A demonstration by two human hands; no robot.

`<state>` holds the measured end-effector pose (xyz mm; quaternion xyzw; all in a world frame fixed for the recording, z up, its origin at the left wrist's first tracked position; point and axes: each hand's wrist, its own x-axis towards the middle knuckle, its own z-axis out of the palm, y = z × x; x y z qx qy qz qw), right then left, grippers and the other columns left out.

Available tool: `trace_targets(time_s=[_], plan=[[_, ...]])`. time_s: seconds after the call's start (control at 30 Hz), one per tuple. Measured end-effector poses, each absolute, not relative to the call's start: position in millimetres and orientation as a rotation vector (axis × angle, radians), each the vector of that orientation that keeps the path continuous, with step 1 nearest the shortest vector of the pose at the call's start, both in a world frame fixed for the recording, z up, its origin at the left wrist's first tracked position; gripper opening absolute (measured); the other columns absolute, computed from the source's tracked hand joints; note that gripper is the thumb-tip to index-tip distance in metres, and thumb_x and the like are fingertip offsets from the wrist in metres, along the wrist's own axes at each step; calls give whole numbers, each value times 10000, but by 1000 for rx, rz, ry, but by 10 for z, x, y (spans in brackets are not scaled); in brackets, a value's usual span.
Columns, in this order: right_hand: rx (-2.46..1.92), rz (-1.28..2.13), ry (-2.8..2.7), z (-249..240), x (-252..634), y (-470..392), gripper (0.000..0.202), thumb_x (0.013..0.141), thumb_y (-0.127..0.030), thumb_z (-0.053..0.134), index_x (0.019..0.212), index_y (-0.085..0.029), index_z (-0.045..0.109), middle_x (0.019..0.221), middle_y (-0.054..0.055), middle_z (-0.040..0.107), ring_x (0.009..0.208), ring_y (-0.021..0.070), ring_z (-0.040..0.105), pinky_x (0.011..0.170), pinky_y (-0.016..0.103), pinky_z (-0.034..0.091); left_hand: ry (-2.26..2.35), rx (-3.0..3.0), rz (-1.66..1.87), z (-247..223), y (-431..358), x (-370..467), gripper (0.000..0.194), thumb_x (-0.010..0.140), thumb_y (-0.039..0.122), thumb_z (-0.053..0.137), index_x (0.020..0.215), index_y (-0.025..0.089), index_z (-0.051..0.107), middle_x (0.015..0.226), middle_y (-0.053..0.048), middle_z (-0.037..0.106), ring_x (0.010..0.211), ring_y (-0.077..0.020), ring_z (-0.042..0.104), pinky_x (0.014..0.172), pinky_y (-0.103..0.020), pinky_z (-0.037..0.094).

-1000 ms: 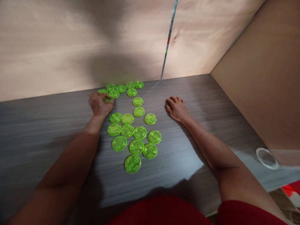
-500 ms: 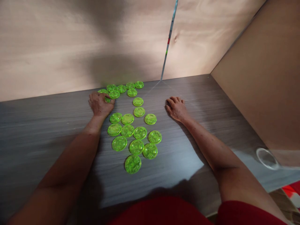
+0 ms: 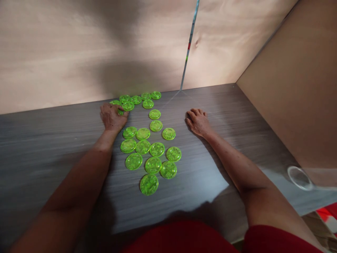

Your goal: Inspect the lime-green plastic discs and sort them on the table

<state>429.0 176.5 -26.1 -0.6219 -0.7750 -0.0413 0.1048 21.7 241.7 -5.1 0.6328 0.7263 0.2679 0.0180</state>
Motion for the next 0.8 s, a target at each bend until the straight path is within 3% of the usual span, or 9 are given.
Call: trace_targets(time_s=[0.43, 0.57, 0.67, 0.8], plan=[[-1831, -119, -2275, -262, 4296, 1769, 533, 1138, -414, 461, 1543, -188, 723, 1626, 241, 685, 1439, 449, 588, 1123, 621, 485, 2251, 1957, 826, -23, 2399, 219, 100, 988, 259, 778, 1033, 175, 747, 1431, -235, 683, 1470, -445, 573, 1217, -595, 497], [-1761, -80, -2183, -269, 4270, 1774, 491, 1094, -351, 496, 1477, -173, 747, 1581, 263, 709, 1431, 453, 629, 1133, 653, 527, 2259, 1949, 828, -38, 2413, 223, 108, 990, 292, 752, 977, 192, 715, 1413, -224, 686, 1466, -441, 564, 1205, -601, 502], [-1516, 80, -2010, -117, 4059, 1598, 447, 1103, -344, 478, 1409, -179, 759, 1458, 255, 772, 1367, 398, 711, 1142, 605, 580, 2277, 1956, 776, -68, 2437, 213, 150, 992, 322, 719, 910, 199, 694, 1378, -233, 702, 1449, -436, 579, 1210, -589, 500], [-881, 566, -1945, 524, 3488, 962, 330, 1180, -420, 544, 1390, -294, 766, 1172, 89, 867, 1073, 256, 825, 974, 431, 675, 2280, 1981, 759, -118, 2469, 192, 157, 979, 325, 676, 880, 205, 693, 1324, -229, 725, 1402, -430, 614, 1200, -582, 506]])
